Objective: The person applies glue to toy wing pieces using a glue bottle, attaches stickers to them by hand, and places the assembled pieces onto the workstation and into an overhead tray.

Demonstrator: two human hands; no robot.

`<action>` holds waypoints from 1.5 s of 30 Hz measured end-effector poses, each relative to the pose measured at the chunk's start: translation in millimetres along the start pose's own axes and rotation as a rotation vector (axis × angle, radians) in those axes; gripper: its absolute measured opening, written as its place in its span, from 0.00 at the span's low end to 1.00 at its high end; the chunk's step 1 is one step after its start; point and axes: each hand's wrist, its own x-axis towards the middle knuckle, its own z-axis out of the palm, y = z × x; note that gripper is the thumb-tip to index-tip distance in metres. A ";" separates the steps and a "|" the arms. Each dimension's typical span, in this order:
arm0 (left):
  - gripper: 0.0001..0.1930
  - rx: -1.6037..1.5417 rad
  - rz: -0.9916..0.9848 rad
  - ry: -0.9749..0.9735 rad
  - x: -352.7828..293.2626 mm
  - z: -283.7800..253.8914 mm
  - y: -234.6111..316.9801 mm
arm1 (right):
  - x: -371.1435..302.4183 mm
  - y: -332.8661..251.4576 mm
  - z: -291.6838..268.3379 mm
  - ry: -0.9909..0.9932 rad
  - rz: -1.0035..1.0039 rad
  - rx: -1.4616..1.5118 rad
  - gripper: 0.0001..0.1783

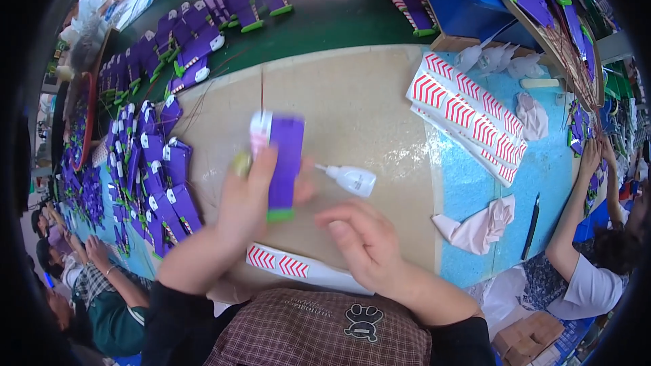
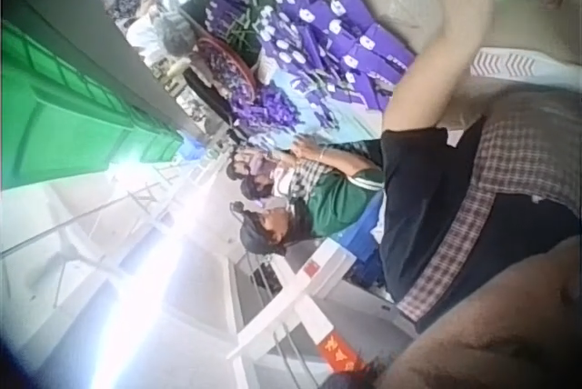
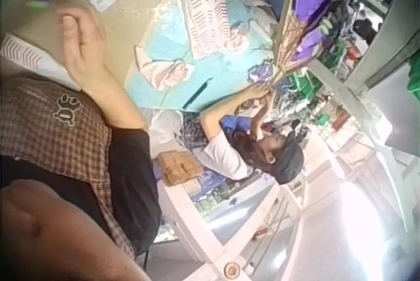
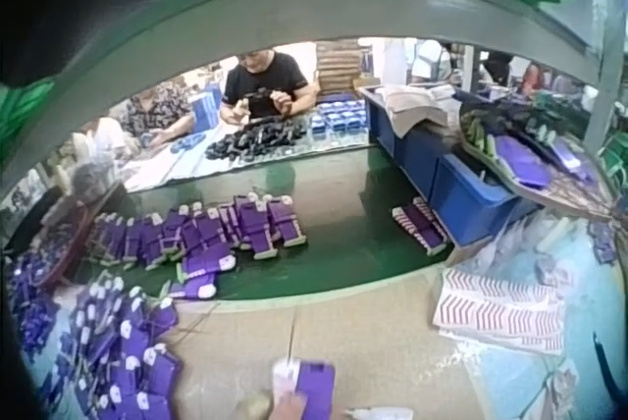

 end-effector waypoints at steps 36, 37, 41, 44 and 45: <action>0.10 0.166 0.380 0.075 -81.6 -49.2 -26.8 | -4.7 -11.9 7.2 -0.261 0.134 -0.209 0.18; 0.11 0.018 0.311 0.196 -81.1 -49.6 -25.7 | -1.4 -9.8 4.7 -0.154 0.068 -0.234 0.19; 0.10 -0.283 -0.023 0.179 -78.4 -56.4 -25.4 | 35.2 -12.3 -7.6 0.086 -0.342 -1.105 0.18; 0.07 -0.292 -0.184 0.104 -76.8 -44.4 -28.1 | 21.9 9.6 -19.6 -0.022 -0.274 -0.947 0.19; 0.07 -0.299 -0.192 0.115 -76.7 -41.7 -26.8 | 12.8 3.8 -17.6 0.107 -0.017 -0.469 0.22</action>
